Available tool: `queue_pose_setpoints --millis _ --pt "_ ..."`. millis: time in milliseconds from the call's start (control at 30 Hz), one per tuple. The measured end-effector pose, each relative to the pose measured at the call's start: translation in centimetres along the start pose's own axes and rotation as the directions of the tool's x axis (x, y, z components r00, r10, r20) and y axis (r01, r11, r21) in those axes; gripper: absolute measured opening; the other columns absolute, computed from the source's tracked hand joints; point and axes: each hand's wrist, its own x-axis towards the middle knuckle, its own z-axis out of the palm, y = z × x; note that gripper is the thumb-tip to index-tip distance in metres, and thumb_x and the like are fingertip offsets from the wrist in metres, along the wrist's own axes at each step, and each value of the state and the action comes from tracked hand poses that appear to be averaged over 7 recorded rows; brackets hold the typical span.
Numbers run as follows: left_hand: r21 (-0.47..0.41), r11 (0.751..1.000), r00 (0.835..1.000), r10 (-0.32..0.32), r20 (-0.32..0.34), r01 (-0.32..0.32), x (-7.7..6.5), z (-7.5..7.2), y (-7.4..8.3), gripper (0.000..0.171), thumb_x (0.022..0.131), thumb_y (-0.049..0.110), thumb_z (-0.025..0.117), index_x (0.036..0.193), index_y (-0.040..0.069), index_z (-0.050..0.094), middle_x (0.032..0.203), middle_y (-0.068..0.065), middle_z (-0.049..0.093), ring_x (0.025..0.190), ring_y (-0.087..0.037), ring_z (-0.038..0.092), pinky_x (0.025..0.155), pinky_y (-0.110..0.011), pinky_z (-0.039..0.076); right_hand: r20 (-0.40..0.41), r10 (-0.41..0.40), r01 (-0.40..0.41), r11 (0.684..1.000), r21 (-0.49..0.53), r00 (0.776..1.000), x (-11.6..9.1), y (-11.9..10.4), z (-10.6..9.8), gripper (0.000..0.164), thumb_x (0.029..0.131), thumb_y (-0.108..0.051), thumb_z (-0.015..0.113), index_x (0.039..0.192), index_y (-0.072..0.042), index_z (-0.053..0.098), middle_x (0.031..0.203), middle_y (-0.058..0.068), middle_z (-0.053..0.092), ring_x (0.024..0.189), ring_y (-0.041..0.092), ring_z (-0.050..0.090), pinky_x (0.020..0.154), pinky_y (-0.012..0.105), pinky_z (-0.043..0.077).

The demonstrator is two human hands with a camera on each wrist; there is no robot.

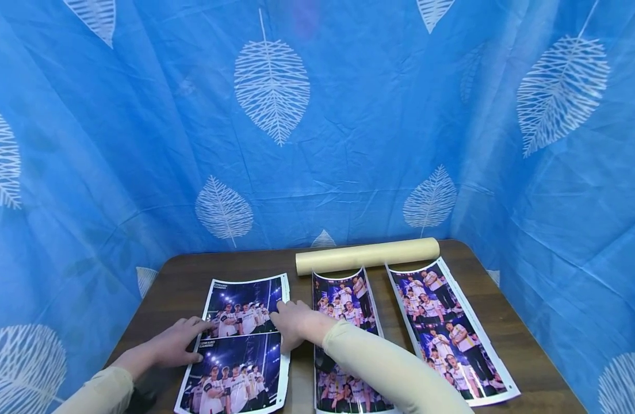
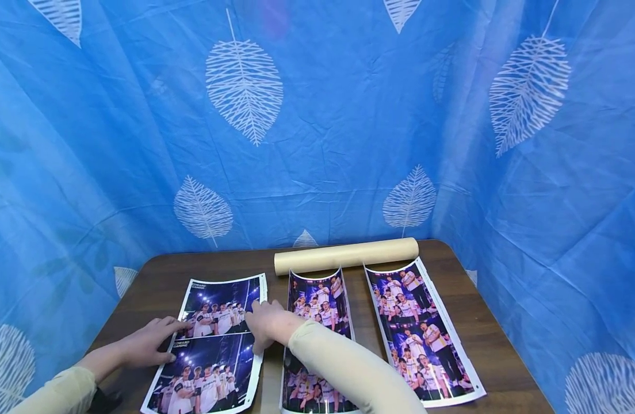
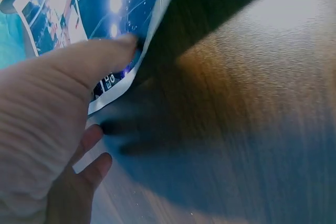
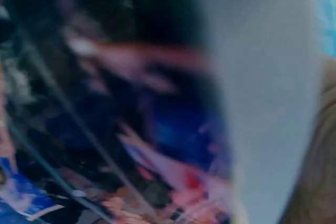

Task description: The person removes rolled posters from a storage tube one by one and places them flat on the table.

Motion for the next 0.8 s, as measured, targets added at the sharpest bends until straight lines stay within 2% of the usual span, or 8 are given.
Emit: queue_pose_setpoints --millis 167,333,533,800 --pt "-0.044 0.999 0.998 0.001 0.058 0.001 -1.3 -0.1 0.1 0.096 0.070 0.032 0.094 0.153 0.015 0.049 0.142 -0.014 0.045 0.128 -0.042 0.043 0.101 -0.067 0.041 0.056 -0.019 0.024 0.996 -0.085 0.998 -1.0 -0.6 0.4 0.110 0.062 -0.082 0.078 0.151 -0.026 0.049 0.143 -0.002 0.049 0.133 0.018 0.047 0.113 0.044 0.037" --pt "-0.018 0.999 0.996 0.034 0.087 -0.033 -2.0 -0.1 0.5 0.119 0.058 0.040 0.099 0.157 0.009 0.040 0.145 -0.016 0.041 0.133 -0.047 0.039 0.102 -0.068 0.040 0.083 -0.020 0.030 0.992 -0.121 0.996 -1.4 -0.8 0.7 0.134 0.051 -0.093 0.072 0.160 -0.026 0.034 0.159 0.003 0.037 0.147 0.024 0.035 0.119 0.047 0.030" --pt "0.065 0.995 0.992 0.065 0.108 -0.072 -2.5 -0.2 0.8 0.132 0.052 0.053 0.099 0.159 0.008 0.036 0.147 -0.015 0.039 0.134 -0.046 0.039 0.103 -0.069 0.040 0.104 -0.019 0.035 0.987 -0.155 0.994 -1.5 -0.9 0.7 0.141 0.047 -0.096 0.070 0.162 -0.025 0.030 0.163 0.005 0.033 0.149 0.027 0.032 0.121 0.047 0.026" --pt "0.076 0.995 0.992 0.064 0.110 -0.072 -2.6 -0.4 1.0 0.132 0.052 0.054 0.099 0.159 0.009 0.036 0.150 -0.017 0.038 0.136 -0.048 0.038 0.103 -0.069 0.039 0.107 -0.015 0.032 0.986 -0.164 0.994 -1.4 -1.1 0.4 0.141 0.046 -0.094 0.073 0.161 -0.025 0.032 0.162 0.006 0.035 0.148 0.028 0.033 0.121 0.046 0.027"
